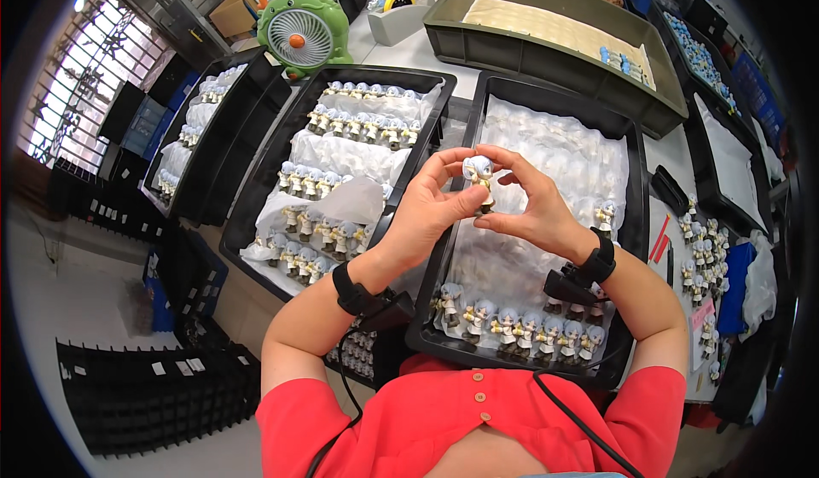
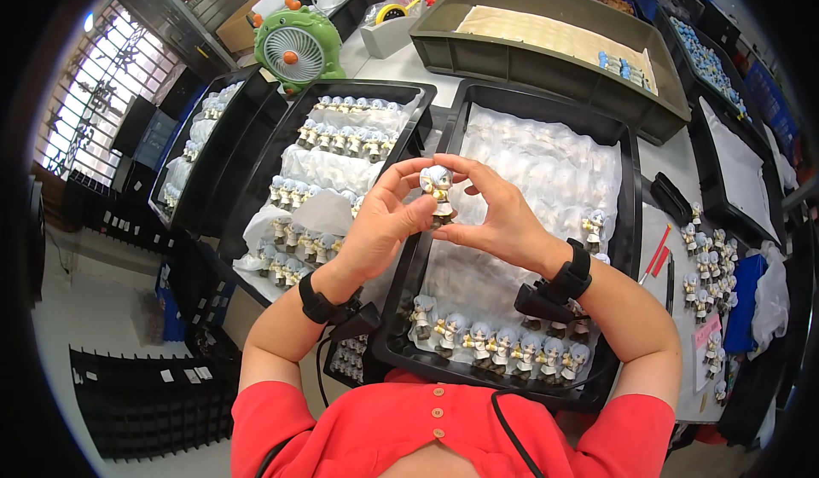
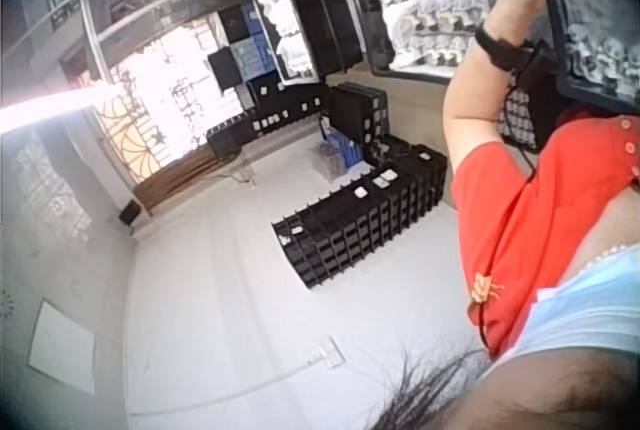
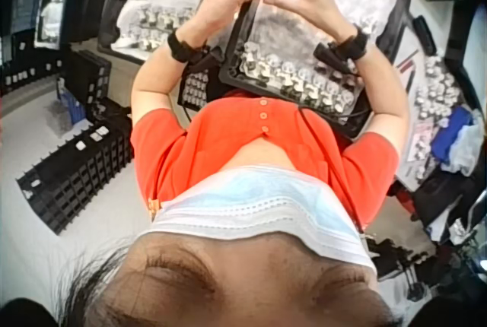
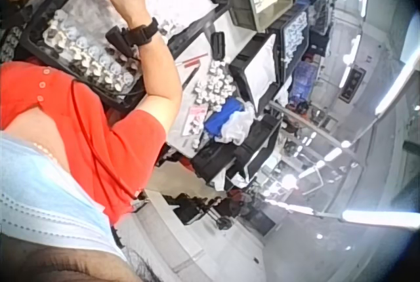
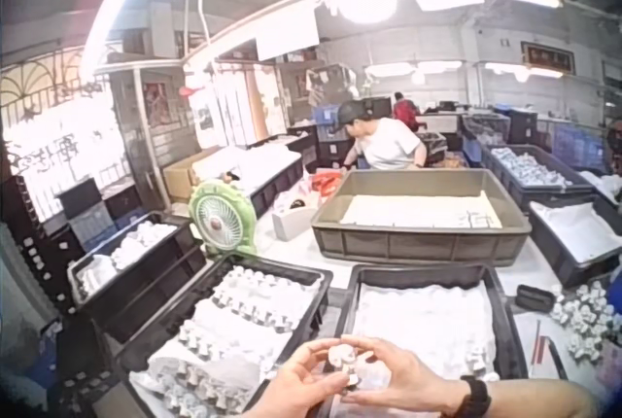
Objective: The person repeatedly picks up small cylindrical components from a tray, holds them with both hands to inspect or adjust them, and places them back into the tray. The process is repetitive and involves handling multiple identical items one at a time.
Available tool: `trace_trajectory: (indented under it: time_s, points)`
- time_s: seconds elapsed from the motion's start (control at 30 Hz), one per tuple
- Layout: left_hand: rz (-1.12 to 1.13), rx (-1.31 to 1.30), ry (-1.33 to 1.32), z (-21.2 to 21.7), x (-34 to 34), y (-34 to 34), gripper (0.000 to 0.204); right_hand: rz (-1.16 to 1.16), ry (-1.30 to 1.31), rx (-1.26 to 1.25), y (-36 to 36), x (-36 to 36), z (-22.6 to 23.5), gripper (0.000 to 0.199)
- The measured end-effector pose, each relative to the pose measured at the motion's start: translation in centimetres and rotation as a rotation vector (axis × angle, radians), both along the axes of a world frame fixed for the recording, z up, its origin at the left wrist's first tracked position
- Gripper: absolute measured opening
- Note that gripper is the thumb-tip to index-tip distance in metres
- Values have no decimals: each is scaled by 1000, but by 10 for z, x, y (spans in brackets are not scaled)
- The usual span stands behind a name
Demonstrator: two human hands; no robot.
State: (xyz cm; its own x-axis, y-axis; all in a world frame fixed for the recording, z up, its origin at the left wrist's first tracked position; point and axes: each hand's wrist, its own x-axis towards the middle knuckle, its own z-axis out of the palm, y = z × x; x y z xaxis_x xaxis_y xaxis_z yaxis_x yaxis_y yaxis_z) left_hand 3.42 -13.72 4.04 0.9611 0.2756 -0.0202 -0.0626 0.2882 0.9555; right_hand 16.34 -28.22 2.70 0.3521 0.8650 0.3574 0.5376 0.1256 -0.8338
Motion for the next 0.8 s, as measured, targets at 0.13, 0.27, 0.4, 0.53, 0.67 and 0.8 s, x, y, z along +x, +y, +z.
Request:
trace_trajectory:
  time_s: [0.13,0.27,0.4,0.53,0.67,0.8]
  points:
    - [10,62,-22,-2,0,-1,52,2,-71,9,1,-2,0,81]
    - [-2,-50,-25,-1,1,-2,46,-21,-76,54,2,-6,-2,80]
    - [-64,-200,-55,5,-1,-2,40,-110,-140,166,1,-11,-1,80]
    - [-111,-208,-44,-2,0,0,41,-182,-251,265,-1,-13,5,82]
    - [-155,-196,-46,-2,1,-2,44,-138,-326,330,-1,-13,7,86]
    - [-208,-216,-75,-5,2,-1,48,-108,-298,347,0,-15,3,88]
